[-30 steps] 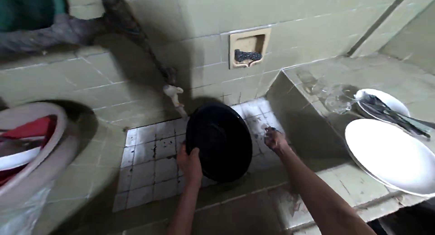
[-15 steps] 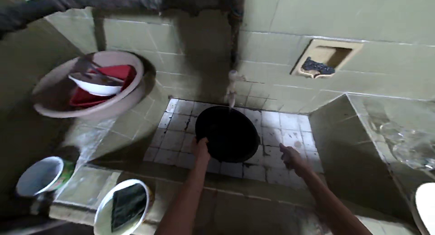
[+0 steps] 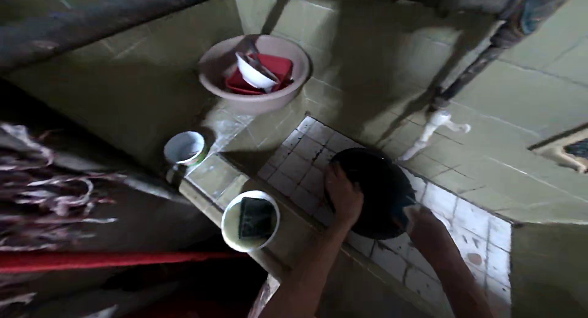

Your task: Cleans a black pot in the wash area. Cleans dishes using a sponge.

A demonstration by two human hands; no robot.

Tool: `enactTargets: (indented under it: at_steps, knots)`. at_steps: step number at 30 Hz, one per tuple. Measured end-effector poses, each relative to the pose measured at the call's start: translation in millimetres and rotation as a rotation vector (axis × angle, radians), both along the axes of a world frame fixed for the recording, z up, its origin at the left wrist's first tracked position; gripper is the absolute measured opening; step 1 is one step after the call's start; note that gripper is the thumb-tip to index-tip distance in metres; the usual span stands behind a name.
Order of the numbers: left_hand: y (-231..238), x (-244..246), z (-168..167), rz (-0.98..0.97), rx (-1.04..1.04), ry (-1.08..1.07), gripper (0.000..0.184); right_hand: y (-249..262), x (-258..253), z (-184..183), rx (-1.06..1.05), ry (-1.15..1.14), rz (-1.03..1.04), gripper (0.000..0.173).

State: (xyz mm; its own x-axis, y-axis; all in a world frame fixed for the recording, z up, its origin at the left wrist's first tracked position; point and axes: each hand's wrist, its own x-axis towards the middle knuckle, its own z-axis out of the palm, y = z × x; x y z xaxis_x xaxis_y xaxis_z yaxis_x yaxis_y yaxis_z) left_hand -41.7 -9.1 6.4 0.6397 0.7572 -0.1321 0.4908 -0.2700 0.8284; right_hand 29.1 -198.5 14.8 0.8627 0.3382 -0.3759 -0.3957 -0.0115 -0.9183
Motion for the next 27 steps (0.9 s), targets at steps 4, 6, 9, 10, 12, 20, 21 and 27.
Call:
enactTargets:
  at_steps: [4, 6, 9, 10, 12, 20, 21, 27]
  knots:
    - [-12.0, -15.4, 66.1, -0.268, -0.553, -0.13, 0.056, 59.7, -25.9, 11.4, -0.089, -0.315, 0.189, 0.037]
    - [-5.0, -27.0, 86.1, -0.205, -0.643, -0.169, 0.048, 74.2, -36.4, 21.9, -0.053, -0.448, 0.324, 0.039]
    - [20.7, -55.7, 112.1, -0.216, -0.498, -0.18, 0.036, 83.9, -38.8, 46.7, 0.05, -0.546, 0.497, 0.042]
    - [31.8, -68.2, 124.9, -0.233, -0.442, -0.171, 0.035, 85.9, -35.5, 47.6, 0.093, -0.532, 0.52, 0.042]
    - [59.2, -88.4, 140.7, -0.193, -0.317, -0.206, 0.03, 90.6, -26.6, 37.7, 0.151, -0.441, 0.508, 0.041]
    - [229.9, -177.0, 156.9, 0.396, 0.211, -0.072, 0.033, 48.4, -1.2, -39.4, -0.076, -0.07, 0.306, 0.044]
    - [246.9, -187.2, 150.1, 0.453, 0.199, -0.031, 0.034, 41.5, -1.6, -47.1, -0.077, -0.041, 0.3, 0.046]
    - [287.5, -202.6, 126.6, 0.643, -0.006, 0.033, 0.04, 22.4, -3.1, -47.3, -0.149, 0.012, 0.197, 0.042]
